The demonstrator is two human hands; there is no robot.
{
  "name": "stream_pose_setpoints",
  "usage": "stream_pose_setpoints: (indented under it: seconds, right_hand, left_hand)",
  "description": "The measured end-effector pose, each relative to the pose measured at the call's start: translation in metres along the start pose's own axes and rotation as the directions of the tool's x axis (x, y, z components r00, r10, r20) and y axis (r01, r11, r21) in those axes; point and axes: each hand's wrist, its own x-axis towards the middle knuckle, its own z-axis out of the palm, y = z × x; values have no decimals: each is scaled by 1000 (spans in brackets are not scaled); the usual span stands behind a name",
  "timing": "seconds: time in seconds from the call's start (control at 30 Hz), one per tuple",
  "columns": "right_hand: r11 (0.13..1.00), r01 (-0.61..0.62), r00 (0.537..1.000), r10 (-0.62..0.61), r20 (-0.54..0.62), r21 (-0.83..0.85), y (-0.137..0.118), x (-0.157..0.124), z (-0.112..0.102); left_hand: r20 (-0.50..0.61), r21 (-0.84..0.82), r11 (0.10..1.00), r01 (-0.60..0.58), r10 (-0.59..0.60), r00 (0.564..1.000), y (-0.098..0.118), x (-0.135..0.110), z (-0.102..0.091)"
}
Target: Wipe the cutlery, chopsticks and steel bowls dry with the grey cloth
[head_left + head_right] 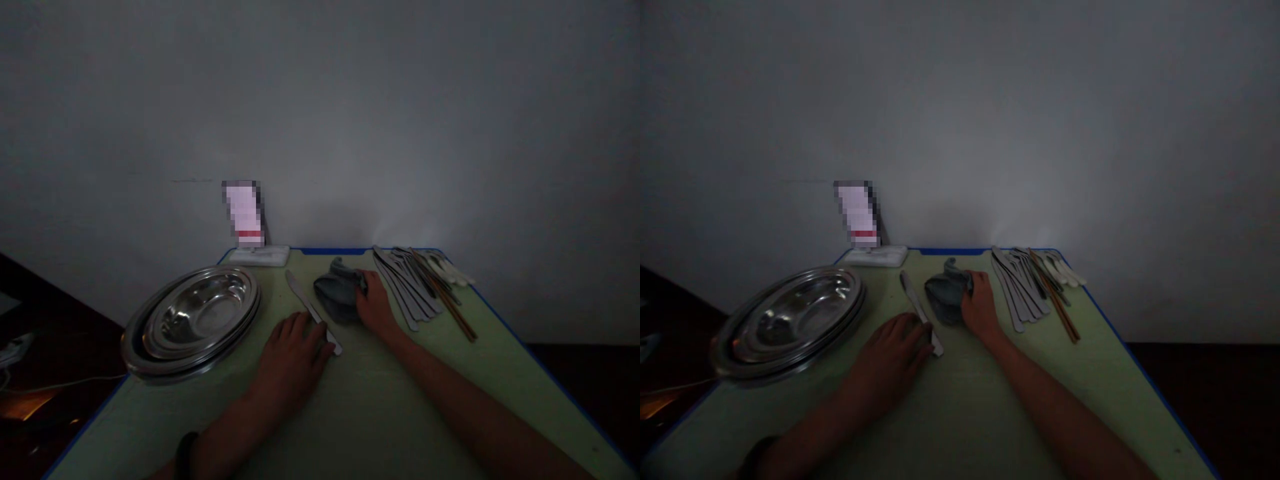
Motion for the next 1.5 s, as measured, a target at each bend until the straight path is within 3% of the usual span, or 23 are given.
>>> stream_pose_setpoints:
  seconds: [0.17,0.3,0.43,0.57,0.73,0.8,0.93,1.03,1.1,1.17,1.23,1.27,1.33,1.4,1.47,1.5]
  right_hand:
    - [982,-133,971,156,-183,132,2,5,-4]
    - [947,-196,962,236,-137,255,0,8,-7]
    - [886,-293,941,334,-57,359,0,13,-13]
    - [888,-249,961,275,-13,386,6,15,-14]
    - [964,-112,975,154,-161,239,11,15,-8]
    - [987,-67,983,91,-157,149,12,16,-8]
    - [978,-191,978,196,-71,81,12,24,-16]
    - [939,-314,949,309,57,139,6,33,-28]
    - [902,-402,905,367,214,154,0,37,-36]
    - [847,-508,824,424,375,158,-5,38,-41]
    - [789,-588,764,469,444,179,-6,36,-41]
    - [766,-608,756,480,445,208,-5,34,-40]
    - [714,-632,752,473,459,301,-1,32,-35]
    - [606,-679,715,418,560,415,2,31,-31]
    - [475,-720,679,334,654,505,3,31,-28]
    - [435,-716,687,301,661,546,2,32,-28]
  left_hand:
    - [3,34,996,79,-79,997,-4,-1,-6]
    - [191,78,991,105,-119,974,-2,4,-19]
    - [394,126,972,198,-233,889,-1,3,-36]
    - [427,114,975,191,-222,877,-3,5,-41]
    - [410,168,973,157,-214,887,-7,5,-39]
    - [407,142,978,155,-200,891,-11,1,-38]
    - [386,-76,971,225,-179,905,-19,-4,-34]
    - [300,-320,902,291,-194,934,-21,-1,-26]
    - [209,-470,839,276,-198,958,-19,5,-20]
    - [138,-580,778,240,-196,971,-15,14,-15]
    - [108,-650,731,208,-182,977,-10,25,-9]
    - [106,-671,714,200,-174,979,-8,31,-6]
    - [110,-692,693,203,-177,978,-5,42,-1]
    - [105,-725,654,216,-205,973,-4,50,5]
    - [103,-794,564,227,-243,964,-5,54,9]
    - [107,-836,498,229,-261,959,-5,56,11]
